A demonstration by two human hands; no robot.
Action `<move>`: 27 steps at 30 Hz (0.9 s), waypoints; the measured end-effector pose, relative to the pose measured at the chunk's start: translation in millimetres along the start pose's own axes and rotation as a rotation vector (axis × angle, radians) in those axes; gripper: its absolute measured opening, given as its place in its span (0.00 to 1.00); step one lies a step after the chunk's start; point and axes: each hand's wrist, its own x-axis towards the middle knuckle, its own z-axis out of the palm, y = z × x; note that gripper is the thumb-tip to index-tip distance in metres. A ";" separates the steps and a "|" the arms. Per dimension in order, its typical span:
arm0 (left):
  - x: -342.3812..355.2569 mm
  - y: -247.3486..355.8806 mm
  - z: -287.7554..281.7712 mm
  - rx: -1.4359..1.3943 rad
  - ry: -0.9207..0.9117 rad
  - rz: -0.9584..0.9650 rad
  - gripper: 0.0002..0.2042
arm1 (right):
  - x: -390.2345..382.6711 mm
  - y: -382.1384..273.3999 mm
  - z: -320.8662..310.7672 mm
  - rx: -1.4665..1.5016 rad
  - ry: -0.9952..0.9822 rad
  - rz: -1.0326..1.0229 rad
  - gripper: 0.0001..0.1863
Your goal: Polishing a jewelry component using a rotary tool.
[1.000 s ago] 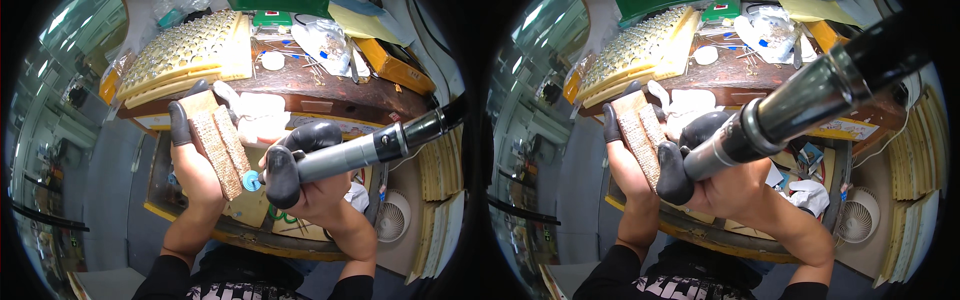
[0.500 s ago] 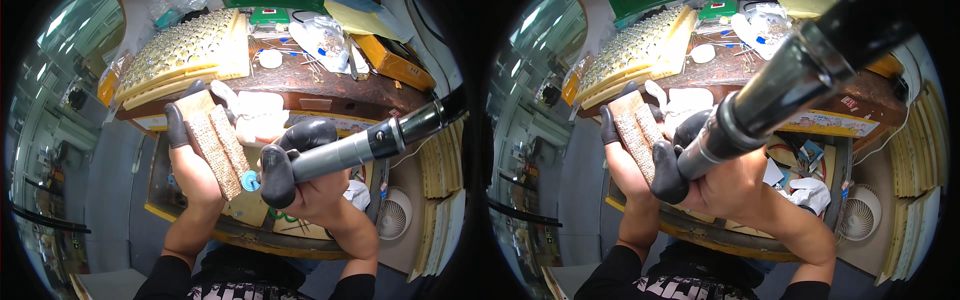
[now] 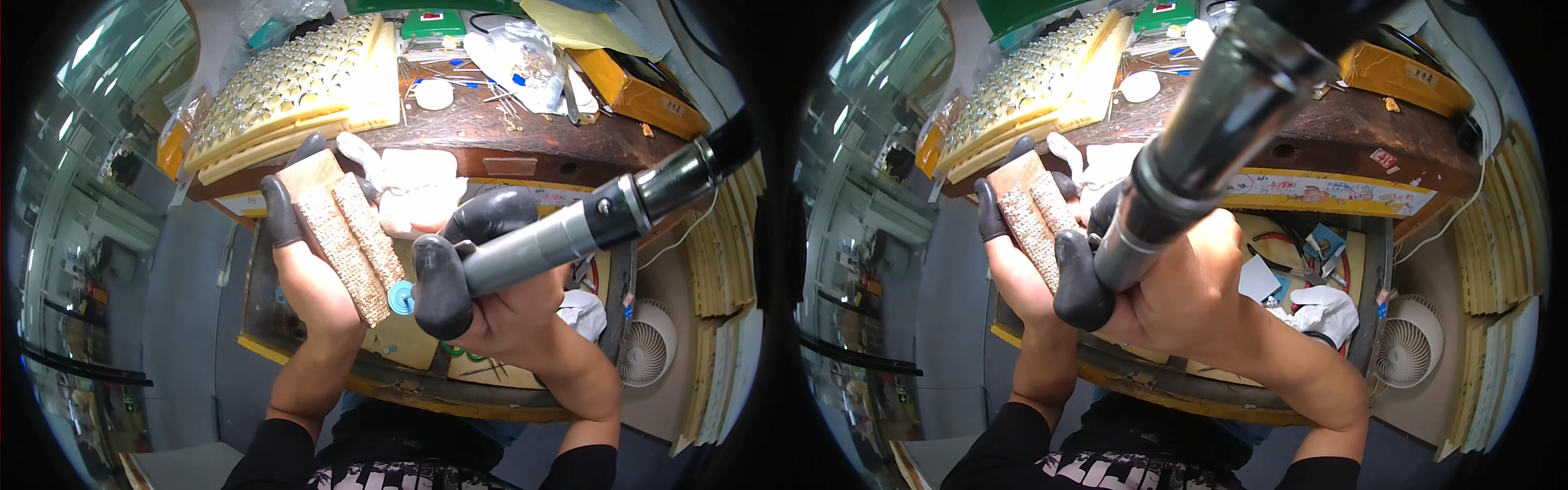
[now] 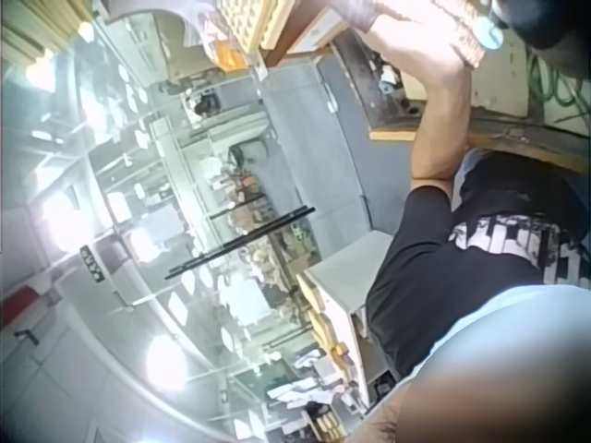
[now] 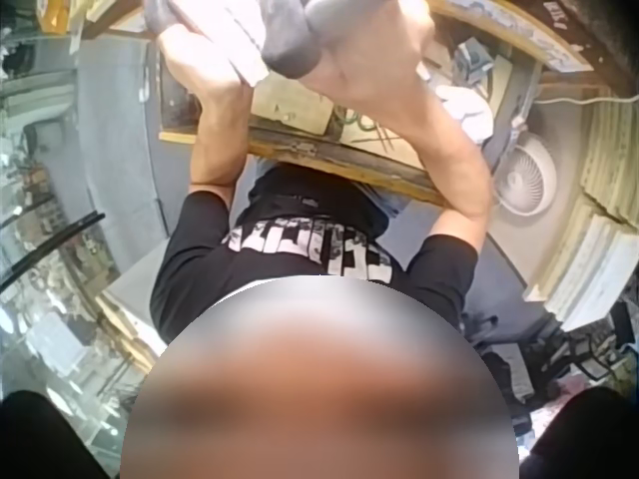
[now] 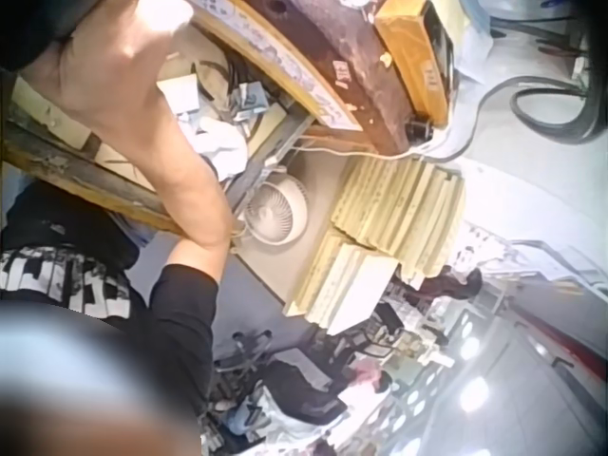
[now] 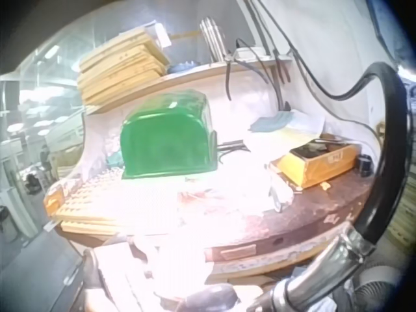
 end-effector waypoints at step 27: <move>-1.9 -1.7 2.2 -0.052 0.051 -0.055 0.31 | 1.9 -4.5 0.0 -0.077 0.001 0.015 0.06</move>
